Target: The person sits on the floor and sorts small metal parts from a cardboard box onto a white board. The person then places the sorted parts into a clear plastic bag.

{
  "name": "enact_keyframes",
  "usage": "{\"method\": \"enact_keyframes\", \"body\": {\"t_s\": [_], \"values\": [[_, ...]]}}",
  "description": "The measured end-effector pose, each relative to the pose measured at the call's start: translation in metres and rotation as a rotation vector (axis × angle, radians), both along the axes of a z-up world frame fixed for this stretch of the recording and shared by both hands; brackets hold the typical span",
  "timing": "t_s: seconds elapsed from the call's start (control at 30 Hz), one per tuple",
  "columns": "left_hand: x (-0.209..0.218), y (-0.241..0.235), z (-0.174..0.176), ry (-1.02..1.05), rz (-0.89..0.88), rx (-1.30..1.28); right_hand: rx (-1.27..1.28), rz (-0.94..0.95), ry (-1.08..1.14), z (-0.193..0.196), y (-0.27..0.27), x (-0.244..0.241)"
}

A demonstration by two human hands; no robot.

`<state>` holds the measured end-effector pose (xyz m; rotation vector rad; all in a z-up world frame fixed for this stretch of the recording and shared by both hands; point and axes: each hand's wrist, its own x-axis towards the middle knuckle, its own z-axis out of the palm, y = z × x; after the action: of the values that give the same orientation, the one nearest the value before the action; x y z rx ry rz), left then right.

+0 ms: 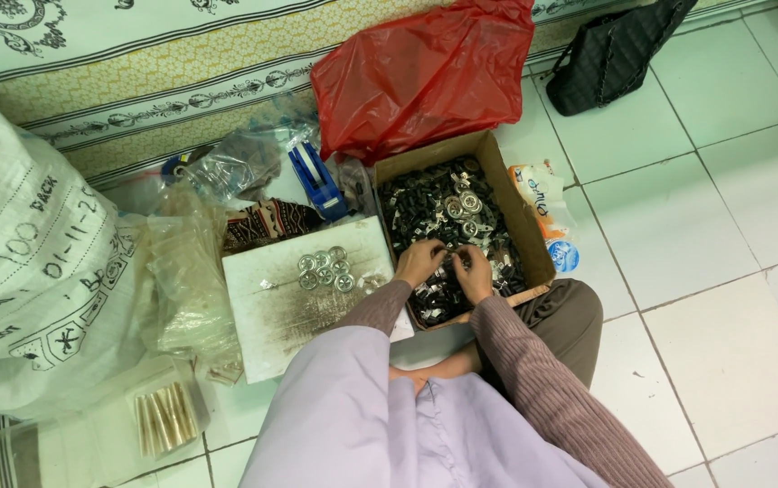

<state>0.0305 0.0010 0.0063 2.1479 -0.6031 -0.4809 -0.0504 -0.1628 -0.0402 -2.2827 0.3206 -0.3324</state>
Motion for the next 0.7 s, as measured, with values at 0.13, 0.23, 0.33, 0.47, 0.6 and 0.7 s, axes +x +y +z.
{"method": "enact_keyframes", "body": {"t_s": [0.13,0.23,0.33,0.47,0.6,0.7], "values": [[0.003,0.002,0.004,-0.001,0.020,-0.076,0.045,-0.007,-0.058,0.014,0.005,-0.004],[0.002,0.008,0.019,-0.059,0.006,-0.117,0.058,-0.011,-0.118,0.026,0.011,-0.008],[0.011,0.022,0.055,-0.214,-0.091,-0.104,0.044,0.019,-0.146,0.036,0.019,-0.008],[0.029,0.056,0.080,-0.611,-0.357,-0.012,-0.088,0.146,-0.301,0.049,0.039,-0.001],[0.022,0.126,0.104,-0.673,-0.372,-0.022,-0.137,0.410,-0.411,0.094,0.082,0.013],[0.006,0.176,0.113,-0.628,-0.305,-0.009,-0.185,0.593,-0.485,0.128,0.129,0.018]]}}
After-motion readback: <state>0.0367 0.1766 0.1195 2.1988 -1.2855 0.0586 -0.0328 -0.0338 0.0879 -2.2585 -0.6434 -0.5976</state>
